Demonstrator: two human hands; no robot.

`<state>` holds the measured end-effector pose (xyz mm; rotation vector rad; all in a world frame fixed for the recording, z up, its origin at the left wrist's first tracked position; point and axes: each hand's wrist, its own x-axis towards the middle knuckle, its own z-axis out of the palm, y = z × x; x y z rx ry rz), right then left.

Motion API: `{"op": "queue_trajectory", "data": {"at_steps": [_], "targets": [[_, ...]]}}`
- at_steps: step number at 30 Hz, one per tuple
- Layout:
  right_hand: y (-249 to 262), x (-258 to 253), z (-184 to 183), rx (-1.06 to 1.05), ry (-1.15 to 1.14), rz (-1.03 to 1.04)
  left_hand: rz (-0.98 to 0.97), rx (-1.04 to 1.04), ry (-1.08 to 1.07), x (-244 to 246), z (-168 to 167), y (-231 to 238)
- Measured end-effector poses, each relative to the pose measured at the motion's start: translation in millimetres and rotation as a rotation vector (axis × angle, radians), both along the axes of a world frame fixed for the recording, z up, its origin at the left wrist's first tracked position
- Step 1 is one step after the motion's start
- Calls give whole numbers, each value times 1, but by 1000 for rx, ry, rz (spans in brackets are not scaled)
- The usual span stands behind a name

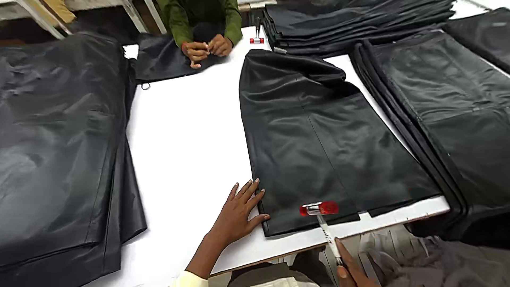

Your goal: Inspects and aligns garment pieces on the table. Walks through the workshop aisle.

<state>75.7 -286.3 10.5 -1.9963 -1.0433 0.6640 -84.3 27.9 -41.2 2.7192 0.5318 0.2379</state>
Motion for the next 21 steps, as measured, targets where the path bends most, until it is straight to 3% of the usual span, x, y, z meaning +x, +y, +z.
{"op": "queue_trajectory", "data": {"at_steps": [6, 12, 21], "targets": [[17, -57, 15, -63, -54, 16, -60, 49, 40, -5, 0, 9], [13, -83, 9, -310, -261, 68, -62, 25, -13, -7, -5, 12], [17, -93, 18, -224, -173, -10, -88, 66, 84, 0, 0, 19]]}}
